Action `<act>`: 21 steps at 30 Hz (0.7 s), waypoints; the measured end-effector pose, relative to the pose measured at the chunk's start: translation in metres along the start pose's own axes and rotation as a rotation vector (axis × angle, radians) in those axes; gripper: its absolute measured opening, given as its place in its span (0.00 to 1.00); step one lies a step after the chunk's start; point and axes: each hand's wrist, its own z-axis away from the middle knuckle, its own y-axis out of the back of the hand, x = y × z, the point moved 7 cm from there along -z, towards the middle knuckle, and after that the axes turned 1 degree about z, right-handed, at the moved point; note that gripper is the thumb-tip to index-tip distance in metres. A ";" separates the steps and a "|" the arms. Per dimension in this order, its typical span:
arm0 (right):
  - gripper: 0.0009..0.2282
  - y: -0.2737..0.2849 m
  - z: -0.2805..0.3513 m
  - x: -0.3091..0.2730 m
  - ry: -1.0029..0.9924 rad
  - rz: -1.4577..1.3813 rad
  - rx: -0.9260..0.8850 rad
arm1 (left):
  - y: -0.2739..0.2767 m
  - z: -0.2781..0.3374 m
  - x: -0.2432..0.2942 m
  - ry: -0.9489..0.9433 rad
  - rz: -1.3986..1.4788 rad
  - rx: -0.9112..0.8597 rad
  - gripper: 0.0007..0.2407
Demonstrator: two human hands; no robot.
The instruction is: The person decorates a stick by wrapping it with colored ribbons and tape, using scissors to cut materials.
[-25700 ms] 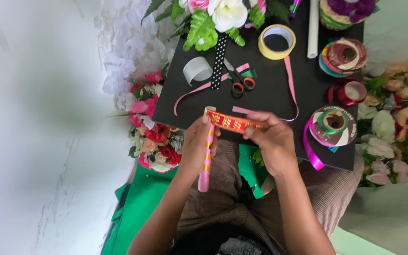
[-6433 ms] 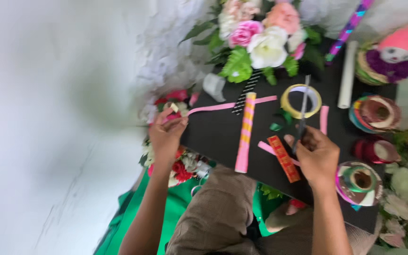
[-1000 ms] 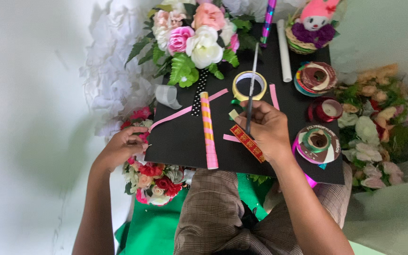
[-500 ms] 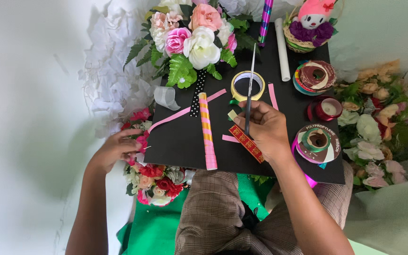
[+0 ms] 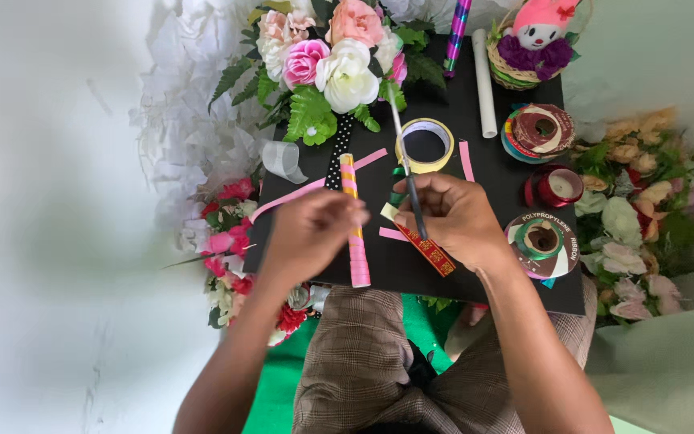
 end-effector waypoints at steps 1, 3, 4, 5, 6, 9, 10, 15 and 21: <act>0.15 0.000 0.001 -0.004 -0.002 0.001 0.001 | -0.006 -0.002 0.001 0.001 0.001 -0.001 0.09; 0.14 -0.001 0.003 -0.014 0.029 0.023 -0.037 | -0.026 -0.005 0.004 -0.023 0.084 -0.100 0.12; 0.14 0.001 0.004 -0.015 0.030 0.022 -0.033 | -0.029 -0.006 0.005 -0.024 0.083 -0.104 0.12; 0.14 0.002 0.004 -0.016 0.032 0.037 -0.047 | -0.033 -0.007 0.006 -0.021 0.062 -0.129 0.10; 0.14 0.001 0.004 -0.016 0.036 0.051 -0.062 | -0.037 -0.008 0.007 -0.018 0.040 -0.151 0.09; 0.15 0.006 0.007 -0.013 0.018 0.032 -0.056 | -0.044 -0.007 -0.009 -0.024 0.105 -0.126 0.05; 0.15 0.006 0.008 -0.013 0.020 0.030 -0.056 | -0.045 -0.007 -0.010 -0.025 0.103 -0.126 0.05; 0.17 0.014 0.013 -0.008 0.033 -0.074 0.037 | -0.046 -0.004 -0.019 -0.011 0.198 0.002 0.04; 0.15 0.043 0.018 0.011 0.056 -0.027 0.232 | -0.046 0.003 -0.022 0.064 0.413 0.112 0.05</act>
